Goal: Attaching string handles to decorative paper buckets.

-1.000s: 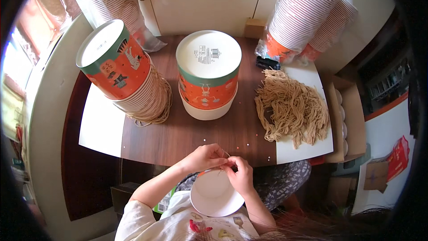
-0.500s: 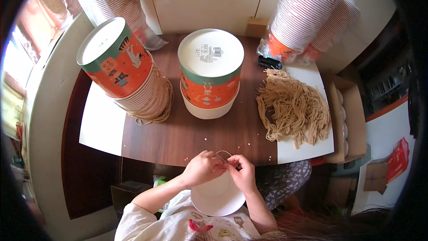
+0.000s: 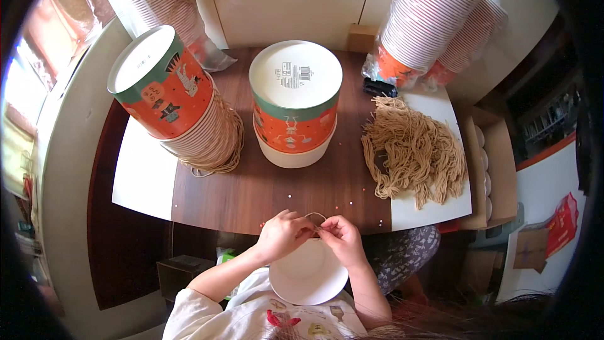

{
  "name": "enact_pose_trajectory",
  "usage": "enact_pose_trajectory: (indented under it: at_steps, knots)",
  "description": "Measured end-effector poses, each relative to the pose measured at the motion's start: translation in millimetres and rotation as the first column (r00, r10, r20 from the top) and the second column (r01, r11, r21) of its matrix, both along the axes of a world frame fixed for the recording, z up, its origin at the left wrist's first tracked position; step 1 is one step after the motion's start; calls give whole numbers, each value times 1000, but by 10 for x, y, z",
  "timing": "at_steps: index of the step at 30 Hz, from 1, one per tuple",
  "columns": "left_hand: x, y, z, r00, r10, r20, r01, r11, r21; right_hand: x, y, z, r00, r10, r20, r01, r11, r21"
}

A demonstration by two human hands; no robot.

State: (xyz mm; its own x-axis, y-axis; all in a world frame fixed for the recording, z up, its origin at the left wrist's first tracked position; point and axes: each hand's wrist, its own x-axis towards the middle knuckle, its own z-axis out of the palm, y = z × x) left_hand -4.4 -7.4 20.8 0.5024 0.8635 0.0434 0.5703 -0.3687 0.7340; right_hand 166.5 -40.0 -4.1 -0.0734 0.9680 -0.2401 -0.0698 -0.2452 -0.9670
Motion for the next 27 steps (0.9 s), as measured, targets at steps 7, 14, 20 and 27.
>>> enact_pose_trajectory:
  at_steps: [7,14,20,27]
  knots:
    - [11,0,-44,1000,17,16,-18,998,55,16,22,-51,992,-19,-126,12,999,-53]
    - [35,9,11,979,123,162,-70,951,-300,18,36,-20,993,34,-116,-38,999,-39]
    - [25,24,-69,949,157,275,-11,884,-468,31,40,-9,986,45,-159,-56,997,-62]
    - [-5,18,-169,889,243,389,97,730,-677,43,38,-57,989,48,-143,-57,997,-60]
